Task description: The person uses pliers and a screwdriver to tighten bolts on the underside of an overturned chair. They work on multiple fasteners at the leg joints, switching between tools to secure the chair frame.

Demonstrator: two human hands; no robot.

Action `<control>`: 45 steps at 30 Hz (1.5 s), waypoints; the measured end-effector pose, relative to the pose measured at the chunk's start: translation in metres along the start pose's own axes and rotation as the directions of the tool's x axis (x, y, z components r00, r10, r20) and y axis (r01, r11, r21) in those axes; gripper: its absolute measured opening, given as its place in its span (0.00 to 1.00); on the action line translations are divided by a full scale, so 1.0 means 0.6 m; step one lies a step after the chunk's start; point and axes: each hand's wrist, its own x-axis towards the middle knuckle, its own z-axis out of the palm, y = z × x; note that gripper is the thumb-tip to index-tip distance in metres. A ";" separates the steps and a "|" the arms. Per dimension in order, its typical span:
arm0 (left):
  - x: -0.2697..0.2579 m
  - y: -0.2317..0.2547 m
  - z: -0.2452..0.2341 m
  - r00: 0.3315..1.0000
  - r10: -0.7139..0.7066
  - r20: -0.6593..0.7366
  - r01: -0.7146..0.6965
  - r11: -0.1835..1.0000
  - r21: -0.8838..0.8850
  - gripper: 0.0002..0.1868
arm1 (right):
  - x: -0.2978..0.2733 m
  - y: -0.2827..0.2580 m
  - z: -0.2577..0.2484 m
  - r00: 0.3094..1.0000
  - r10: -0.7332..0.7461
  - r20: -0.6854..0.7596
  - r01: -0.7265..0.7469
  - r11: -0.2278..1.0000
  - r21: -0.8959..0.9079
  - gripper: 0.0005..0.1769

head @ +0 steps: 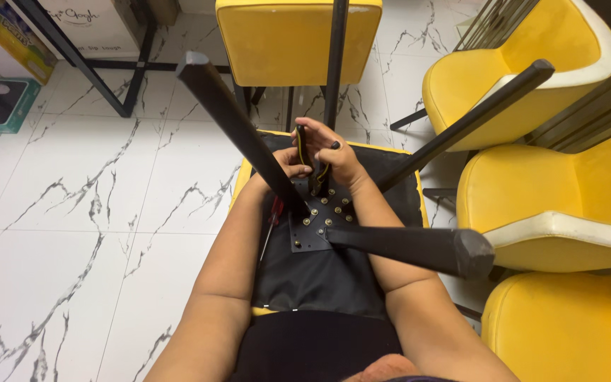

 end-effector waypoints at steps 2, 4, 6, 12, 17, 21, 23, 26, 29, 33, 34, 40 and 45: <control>0.005 -0.003 0.006 1.000 -0.003 -0.005 0.003 1.000 0.007 0.15 | -0.006 0.011 0.002 0.996 -0.077 -0.044 0.078 0.997 0.013 0.41; 0.011 -0.004 0.013 0.998 0.053 0.034 -0.053 0.999 0.005 0.16 | -0.019 0.019 0.008 0.978 -0.171 -0.120 0.168 0.985 -0.035 0.38; 0.018 -0.006 0.019 0.993 0.081 0.082 -0.082 0.997 0.014 0.17 | -0.047 0.028 0.018 0.934 -0.284 -0.215 0.256 0.955 -0.150 0.35; 0.035 -0.012 0.029 0.998 0.030 0.053 -0.031 0.999 0.013 0.19 | -0.041 0.021 0.023 0.940 -0.232 -0.251 0.192 0.966 -0.175 0.36; 0.020 -0.007 0.011 0.999 0.007 -0.050 -0.004 0.998 0.056 0.16 | 0.003 0.001 0.005 0.998 0.019 -0.062 -0.024 0.996 -0.091 0.43; -0.002 0.010 0.003 0.997 -0.027 -0.079 0.039 0.986 0.165 0.14 | 0.018 -0.006 -0.015 0.992 0.090 0.086 -0.095 0.994 0.049 0.46; -0.017 0.019 0.004 0.988 -0.098 -0.116 0.127 0.953 0.276 0.15 | 0.018 -0.005 -0.020 0.993 0.110 0.053 -0.117 0.980 0.162 0.45; -0.031 0.039 0.011 0.999 0.038 -0.021 -0.036 0.996 0.078 0.20 | 0.015 -0.005 -0.015 0.996 0.076 0.054 -0.081 0.992 0.101 0.45; -0.045 0.053 0.022 0.997 0.068 -0.035 -0.062 0.987 0.151 0.20 | 0.001 -0.014 -0.007 0.993 0.059 0.099 -0.061 0.998 0.024 0.47; -0.048 0.072 0.037 0.990 0.070 -0.123 -0.039 0.970 0.240 0.16 | 0.002 -0.040 -0.006 0.989 0.072 0.132 -0.079 0.996 0.043 0.46; -0.047 0.076 0.040 0.988 0.068 -0.135 -0.033 0.969 0.246 0.16 | 0.005 -0.045 -0.006 0.987 0.087 0.135 -0.093 0.995 0.034 0.47; -0.042 0.084 0.053 0.986 0.049 -0.162 -0.004 0.964 0.267 0.19 | 0.008 -0.050 -0.010 0.977 0.125 0.174 -0.135 0.990 0.048 0.49; -0.043 0.077 0.047 0.990 0.024 -0.142 0.015 0.963 0.268 0.19 | 0.008 -0.043 -0.014 0.974 0.123 0.190 -0.136 0.989 0.055 0.49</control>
